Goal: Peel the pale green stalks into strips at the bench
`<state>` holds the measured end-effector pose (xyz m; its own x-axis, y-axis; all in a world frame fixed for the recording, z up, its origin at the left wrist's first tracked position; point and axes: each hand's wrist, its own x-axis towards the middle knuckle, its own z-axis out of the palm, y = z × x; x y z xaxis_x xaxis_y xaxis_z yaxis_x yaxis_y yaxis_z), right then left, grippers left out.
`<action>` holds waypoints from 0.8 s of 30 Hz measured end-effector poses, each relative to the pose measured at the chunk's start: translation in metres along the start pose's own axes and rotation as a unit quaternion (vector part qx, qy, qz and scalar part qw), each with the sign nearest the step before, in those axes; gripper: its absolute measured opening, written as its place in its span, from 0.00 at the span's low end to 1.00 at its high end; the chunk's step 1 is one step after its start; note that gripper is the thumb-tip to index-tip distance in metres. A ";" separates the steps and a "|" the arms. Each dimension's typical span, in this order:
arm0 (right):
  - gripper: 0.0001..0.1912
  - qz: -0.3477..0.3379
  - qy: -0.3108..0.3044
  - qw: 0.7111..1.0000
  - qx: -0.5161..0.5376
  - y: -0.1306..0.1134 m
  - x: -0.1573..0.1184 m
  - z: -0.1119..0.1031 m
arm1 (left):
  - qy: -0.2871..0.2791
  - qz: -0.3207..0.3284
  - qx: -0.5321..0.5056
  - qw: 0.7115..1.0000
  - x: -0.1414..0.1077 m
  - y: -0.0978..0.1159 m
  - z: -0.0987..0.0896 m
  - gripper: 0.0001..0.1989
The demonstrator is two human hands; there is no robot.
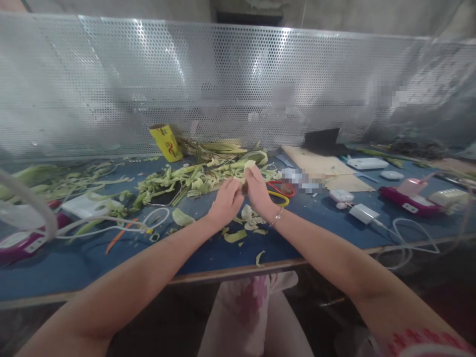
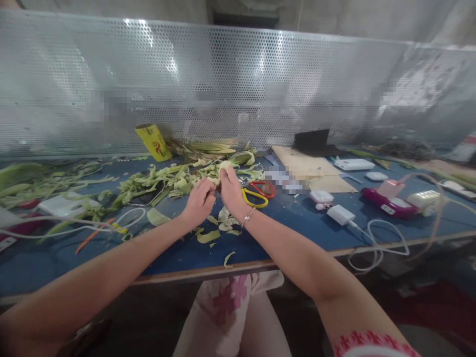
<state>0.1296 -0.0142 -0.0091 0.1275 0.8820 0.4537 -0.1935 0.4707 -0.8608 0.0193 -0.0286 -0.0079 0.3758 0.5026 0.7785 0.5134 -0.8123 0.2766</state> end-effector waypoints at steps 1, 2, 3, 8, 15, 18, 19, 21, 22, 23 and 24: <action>0.13 0.004 0.002 1.000 0.022 -0.001 -0.001 0.001 | 0.002 0.005 -0.004 1.000 0.000 0.000 0.000 0.12; 0.13 0.014 0.006 0.999 0.050 -0.002 -0.001 0.001 | 0.002 0.010 -0.007 1.000 0.000 -0.001 -0.001 0.11; 0.14 0.027 0.011 0.996 0.080 -0.003 -0.002 0.002 | 0.003 0.014 -0.010 1.000 0.000 -0.002 -0.001 0.11; 0.13 0.102 0.036 0.980 0.165 -0.011 -0.004 0.006 | -0.009 0.028 -0.012 0.999 0.000 -0.007 -0.003 0.11; 0.11 0.165 0.021 0.967 0.195 -0.016 -0.001 0.003 | -0.054 0.023 0.004 0.998 0.001 -0.011 -0.005 0.10; 0.12 0.177 0.007 0.966 0.189 -0.018 0.000 0.002 | -0.045 0.016 -0.013 0.999 0.001 -0.011 -0.005 0.10; 0.12 0.176 0.003 0.966 0.187 -0.019 0.000 0.002 | -0.038 0.009 -0.022 0.999 0.001 -0.010 -0.005 0.09; 0.11 0.171 -0.012 0.968 0.183 -0.021 0.001 0.001 | -0.024 -0.018 -0.045 0.999 0.003 -0.008 -0.005 0.09; 0.11 0.167 -0.026 0.969 0.182 -0.021 0.002 0.000 | -0.017 -0.037 -0.058 0.997 0.004 -0.006 -0.006 0.09; 0.11 0.164 -0.044 0.968 0.182 -0.021 0.004 -0.002 | -0.011 -0.057 -0.073 0.996 0.004 -0.005 -0.006 0.09; 0.12 0.162 -0.064 0.967 0.184 -0.021 0.005 -0.004 | -0.006 -0.076 -0.089 0.993 0.005 -0.004 -0.007 0.09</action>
<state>0.1385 -0.0200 0.0106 -0.1153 0.9686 0.2202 -0.5399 0.1249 -0.8324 0.0134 -0.0246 -0.0012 0.3129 0.6266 0.7138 0.4214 -0.7651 0.4869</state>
